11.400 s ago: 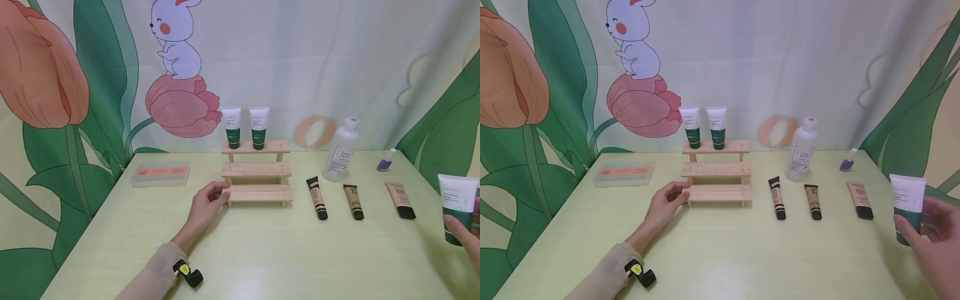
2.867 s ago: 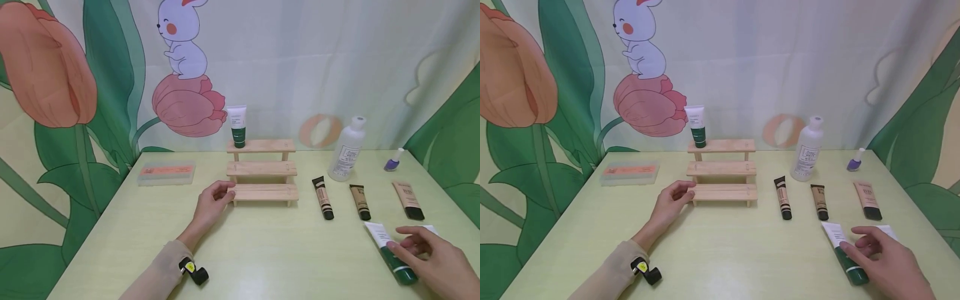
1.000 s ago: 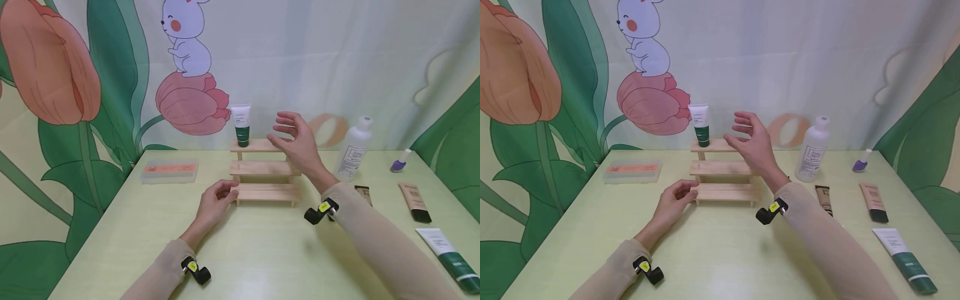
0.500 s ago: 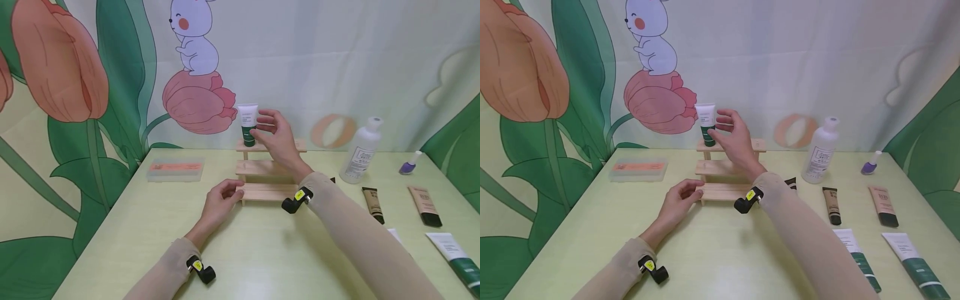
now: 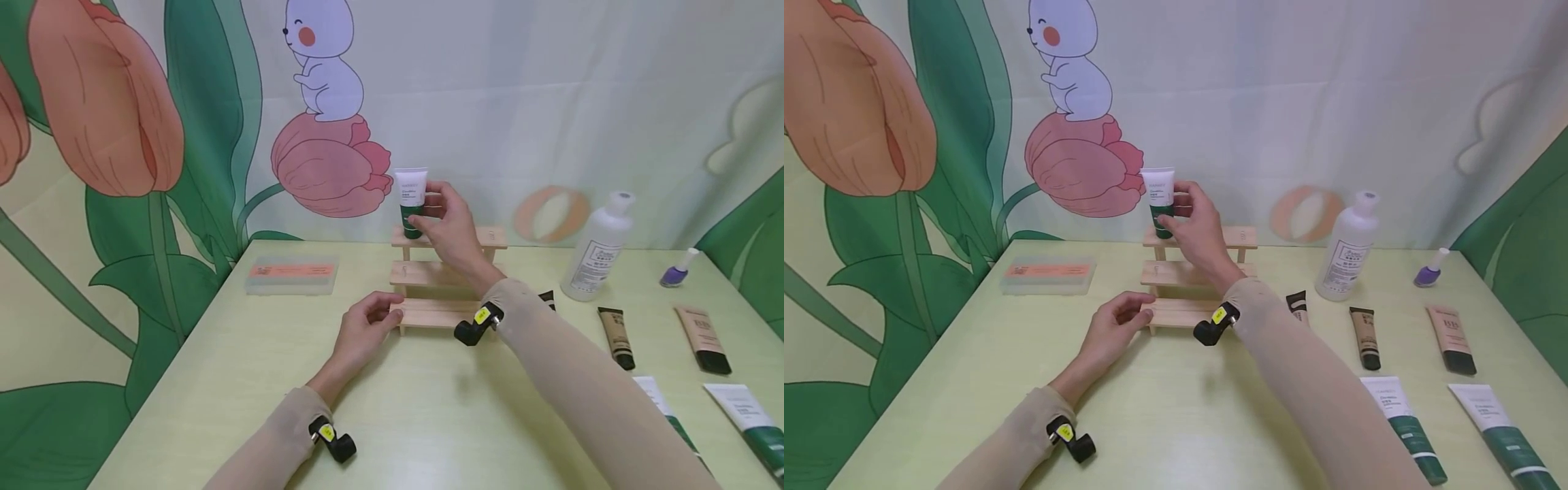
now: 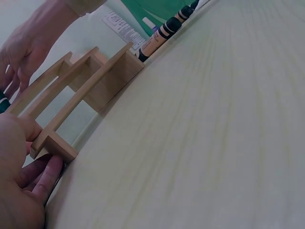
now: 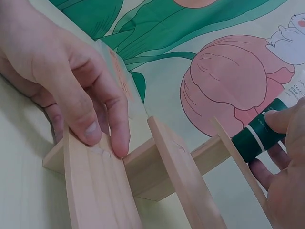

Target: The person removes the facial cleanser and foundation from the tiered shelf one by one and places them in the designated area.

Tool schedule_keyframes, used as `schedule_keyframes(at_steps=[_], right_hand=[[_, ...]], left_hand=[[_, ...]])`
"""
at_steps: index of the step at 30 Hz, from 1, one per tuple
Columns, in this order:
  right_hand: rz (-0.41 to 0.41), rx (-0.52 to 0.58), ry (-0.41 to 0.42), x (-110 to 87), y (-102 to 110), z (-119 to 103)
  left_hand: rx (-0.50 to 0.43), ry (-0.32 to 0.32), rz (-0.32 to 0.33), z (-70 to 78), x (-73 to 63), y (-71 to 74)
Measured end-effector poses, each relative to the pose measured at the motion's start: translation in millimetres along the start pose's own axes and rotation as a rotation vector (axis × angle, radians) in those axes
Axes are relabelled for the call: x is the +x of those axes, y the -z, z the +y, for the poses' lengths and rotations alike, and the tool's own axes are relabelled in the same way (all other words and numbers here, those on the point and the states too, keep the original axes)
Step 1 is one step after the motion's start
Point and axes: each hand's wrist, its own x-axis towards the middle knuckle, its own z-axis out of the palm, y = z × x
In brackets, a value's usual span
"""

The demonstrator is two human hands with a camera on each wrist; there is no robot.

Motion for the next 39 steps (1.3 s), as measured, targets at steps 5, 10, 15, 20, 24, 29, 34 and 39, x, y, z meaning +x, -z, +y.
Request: schedule_keyframes(at_steps=[5, 10, 15, 20, 24, 29, 34, 39], right_hand=[[0.014, -0.002, 0.008, -2.0, 3.2, 0.2], [0.029, 0.021, 0.033, -6.5, 12.4, -1.0], [0.035, 0.034, 0.065, -12.3, 29.8, -3.7], [0.055, 0.042, 0.095, -20.8, 55.7, -8.9], [0.082, 0.060, 0.132, -31.2, 79.3, -15.2], [0.132, 0.073, 0.158, -50.2, 109.7, -23.9], [0.201, 0.081, 0.156, -73.5, 139.2, -31.8], [0.258, 0.076, 0.169, -92.4, 165.0, -36.0]], left_hand=[[0.002, -0.008, -0.001, 0.0, -0.3, 0.0], [0.006, -0.007, -0.004, -0.1, -1.4, 1.0], [0.009, -0.002, -0.002, -0.7, -2.1, 1.1], [0.010, -0.009, -0.009, -0.8, -1.3, 0.4], [0.011, -0.014, -0.006, -0.4, -0.6, 0.1], [0.005, -0.018, -0.003, -0.6, 0.0, -0.4], [-0.006, -0.009, -0.006, -1.1, -0.5, -0.8], [-0.011, -0.008, -0.003, -0.4, -0.4, -1.9]])
